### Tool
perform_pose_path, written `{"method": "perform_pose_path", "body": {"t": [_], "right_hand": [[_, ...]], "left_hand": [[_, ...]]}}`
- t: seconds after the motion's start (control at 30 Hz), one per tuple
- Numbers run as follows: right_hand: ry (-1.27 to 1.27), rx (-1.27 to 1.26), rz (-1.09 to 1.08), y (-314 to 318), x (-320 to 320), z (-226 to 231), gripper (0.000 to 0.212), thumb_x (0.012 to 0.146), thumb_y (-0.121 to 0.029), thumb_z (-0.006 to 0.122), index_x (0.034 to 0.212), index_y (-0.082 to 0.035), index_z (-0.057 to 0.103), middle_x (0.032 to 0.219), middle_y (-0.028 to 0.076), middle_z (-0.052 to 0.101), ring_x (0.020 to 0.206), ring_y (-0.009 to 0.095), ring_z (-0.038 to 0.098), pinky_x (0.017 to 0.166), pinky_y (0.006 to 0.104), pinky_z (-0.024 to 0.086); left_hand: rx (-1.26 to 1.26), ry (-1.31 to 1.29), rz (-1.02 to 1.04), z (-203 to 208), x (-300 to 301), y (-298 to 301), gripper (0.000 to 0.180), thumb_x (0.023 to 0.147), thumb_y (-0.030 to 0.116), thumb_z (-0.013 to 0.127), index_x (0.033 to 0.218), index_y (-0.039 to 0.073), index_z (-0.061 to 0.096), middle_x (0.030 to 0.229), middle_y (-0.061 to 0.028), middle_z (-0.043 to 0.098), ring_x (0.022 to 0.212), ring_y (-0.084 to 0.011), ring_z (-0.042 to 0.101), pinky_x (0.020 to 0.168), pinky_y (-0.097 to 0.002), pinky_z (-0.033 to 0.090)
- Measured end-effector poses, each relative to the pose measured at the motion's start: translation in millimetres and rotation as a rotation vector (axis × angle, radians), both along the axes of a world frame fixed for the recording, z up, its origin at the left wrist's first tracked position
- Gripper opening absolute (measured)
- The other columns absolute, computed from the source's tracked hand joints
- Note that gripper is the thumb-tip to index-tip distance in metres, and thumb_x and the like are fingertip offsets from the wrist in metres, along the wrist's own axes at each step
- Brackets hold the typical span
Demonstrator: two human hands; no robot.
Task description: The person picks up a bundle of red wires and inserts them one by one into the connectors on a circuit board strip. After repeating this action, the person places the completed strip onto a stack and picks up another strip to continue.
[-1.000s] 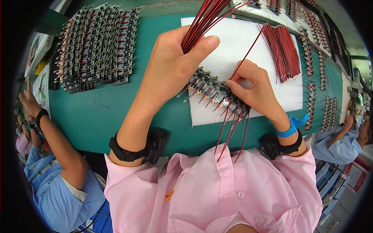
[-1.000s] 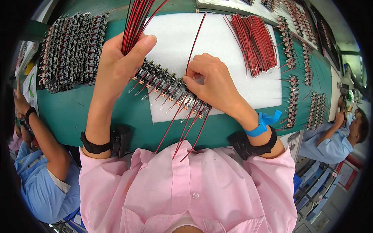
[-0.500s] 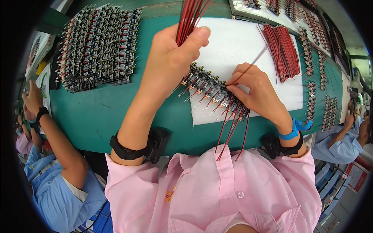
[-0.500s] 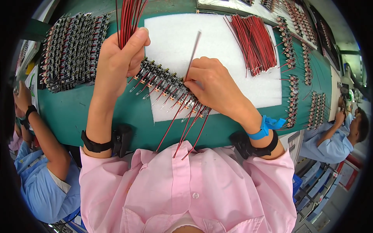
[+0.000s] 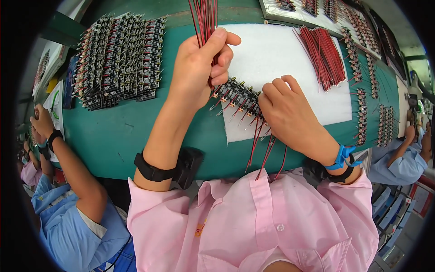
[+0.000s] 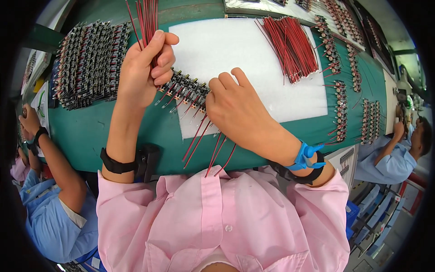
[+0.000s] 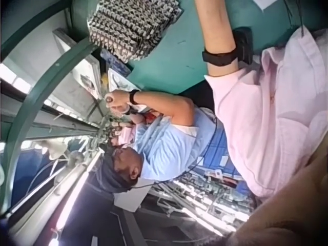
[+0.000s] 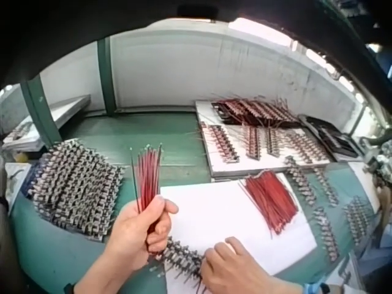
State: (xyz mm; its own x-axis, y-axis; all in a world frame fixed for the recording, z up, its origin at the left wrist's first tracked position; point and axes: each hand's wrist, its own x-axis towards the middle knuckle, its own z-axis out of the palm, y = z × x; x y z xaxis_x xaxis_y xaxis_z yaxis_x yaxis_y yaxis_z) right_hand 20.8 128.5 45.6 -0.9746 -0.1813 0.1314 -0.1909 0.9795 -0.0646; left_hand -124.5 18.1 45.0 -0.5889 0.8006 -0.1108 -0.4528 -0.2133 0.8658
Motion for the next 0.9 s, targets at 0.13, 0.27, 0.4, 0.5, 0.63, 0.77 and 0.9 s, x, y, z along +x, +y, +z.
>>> {"method": "perform_pose_path", "body": {"t": [0.13,0.27,0.4,0.5,0.63,0.77,0.9], "right_hand": [[-0.020,-0.174,0.018,16,-3,7,0.008,0.063,0.000,0.052,0.071,0.001,0.053,0.064,0.007,0.045,0.064,0.020,0.045,0.066,0.0311,0.037],[-0.029,-0.539,-0.103,23,-20,38,0.007,0.069,-0.004,0.053,0.065,0.002,0.053,0.055,0.006,0.047,0.054,0.014,0.047,0.053,0.0272,0.038],[-0.025,-0.837,-0.150,22,-46,23,0.014,0.072,-0.008,0.054,0.062,0.003,0.053,0.050,0.005,0.048,0.047,0.009,0.047,0.044,0.0234,0.035],[-0.039,-0.952,-0.143,19,-50,19,0.016,0.072,-0.009,0.055,0.062,0.002,0.053,0.050,0.004,0.049,0.046,0.008,0.046,0.042,0.0221,0.034],[-0.082,-1.005,-0.154,18,-53,16,0.015,0.071,-0.010,0.055,0.062,0.002,0.053,0.051,0.003,0.049,0.045,0.008,0.046,0.043,0.0214,0.035],[-0.169,-1.103,-0.152,24,-52,19,0.013,0.071,-0.009,0.055,0.063,0.001,0.053,0.052,0.004,0.051,0.042,0.007,0.045,0.041,0.0199,0.035],[-0.309,-1.416,-0.204,29,-47,27,0.009,0.071,-0.008,0.055,0.066,0.000,0.052,0.054,0.004,0.052,0.040,0.007,0.045,0.039,0.0181,0.035]], "left_hand": [[0.090,-0.166,0.001,-7,6,4,0.027,0.086,0.021,0.039,0.086,-0.003,0.051,0.064,-0.0045,0.050,0.051,-0.0090,0.047,0.041,-0.0220,0.036],[0.061,-0.252,0.105,3,24,14,0.029,0.087,0.022,0.037,0.090,-0.003,0.050,0.077,-0.0095,0.055,0.066,-0.0149,0.054,0.054,-0.0266,0.043],[0.223,-0.235,-0.030,-8,24,12,0.031,0.088,0.023,0.035,0.095,-0.004,0.049,0.088,-0.0118,0.055,0.076,-0.0178,0.055,0.065,-0.0292,0.046],[0.291,-0.204,-0.080,-11,24,13,0.033,0.088,0.024,0.035,0.098,-0.004,0.048,0.093,-0.0123,0.054,0.080,-0.0184,0.055,0.068,-0.0298,0.046],[0.229,-0.175,0.022,-6,29,15,0.034,0.088,0.025,0.035,0.100,-0.004,0.048,0.097,-0.0124,0.053,0.083,-0.0184,0.054,0.066,-0.0290,0.046],[0.160,-0.189,0.138,2,34,18,0.034,0.088,0.027,0.035,0.098,-0.003,0.049,0.094,-0.0114,0.054,0.079,-0.0166,0.054,0.060,-0.0266,0.044],[0.101,-0.139,0.235,-1,30,15,0.032,0.088,0.027,0.037,0.091,-0.002,0.050,0.075,-0.0060,0.053,0.061,-0.0115,0.050,0.051,-0.0236,0.041]]}}
